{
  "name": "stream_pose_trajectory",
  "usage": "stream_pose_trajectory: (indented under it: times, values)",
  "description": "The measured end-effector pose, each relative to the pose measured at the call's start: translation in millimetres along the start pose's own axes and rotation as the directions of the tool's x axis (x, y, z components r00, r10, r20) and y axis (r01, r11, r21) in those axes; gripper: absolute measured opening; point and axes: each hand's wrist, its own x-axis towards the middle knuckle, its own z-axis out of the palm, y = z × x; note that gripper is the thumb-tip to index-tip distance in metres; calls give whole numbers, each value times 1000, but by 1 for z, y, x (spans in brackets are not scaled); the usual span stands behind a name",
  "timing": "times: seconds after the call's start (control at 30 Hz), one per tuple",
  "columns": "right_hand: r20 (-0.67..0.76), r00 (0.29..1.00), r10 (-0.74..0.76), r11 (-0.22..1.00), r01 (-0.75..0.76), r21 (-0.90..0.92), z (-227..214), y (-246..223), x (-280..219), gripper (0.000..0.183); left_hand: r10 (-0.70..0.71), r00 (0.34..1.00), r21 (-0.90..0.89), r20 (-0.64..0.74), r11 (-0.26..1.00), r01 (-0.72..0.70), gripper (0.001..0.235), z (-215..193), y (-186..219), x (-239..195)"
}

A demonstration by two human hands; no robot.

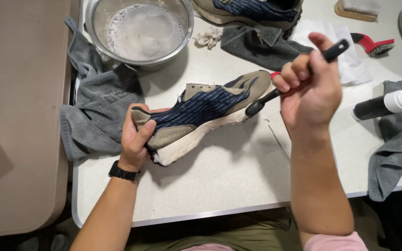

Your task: The person scrubs a blue and white sneaker using a black brush and a red brush, dipping them into a metal bowl of soapy water. They also use a grey cloth to wipe the shoe and apply a liquid from a spray bottle during the cleaning process.

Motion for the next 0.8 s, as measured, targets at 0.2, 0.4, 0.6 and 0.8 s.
stream_pose_trajectory:
  times: [0.2, 0.4, 0.6, 0.8]
  values:
    - [70, 984, -164, 986, 166, -23, 70, 17, 64, 15, -5, 1000, 22, -28, 1000, 6, 31, -11, -8, 3]
    - [279, 941, 190, 780, 28, -625, 136, 138, 162, 26, -37, 998, -230, 42, 972, 46, 29, -12, -6, 5]
    - [-70, 955, 289, 709, -262, -654, 183, 169, 149, 23, -45, 998, -91, -44, 995, 41, 27, -16, 1, 8]
    - [-250, 916, 314, 674, -400, -622, 190, 183, 144, 20, -48, 998, -108, -42, 993, 43, 30, -17, 2, 8]
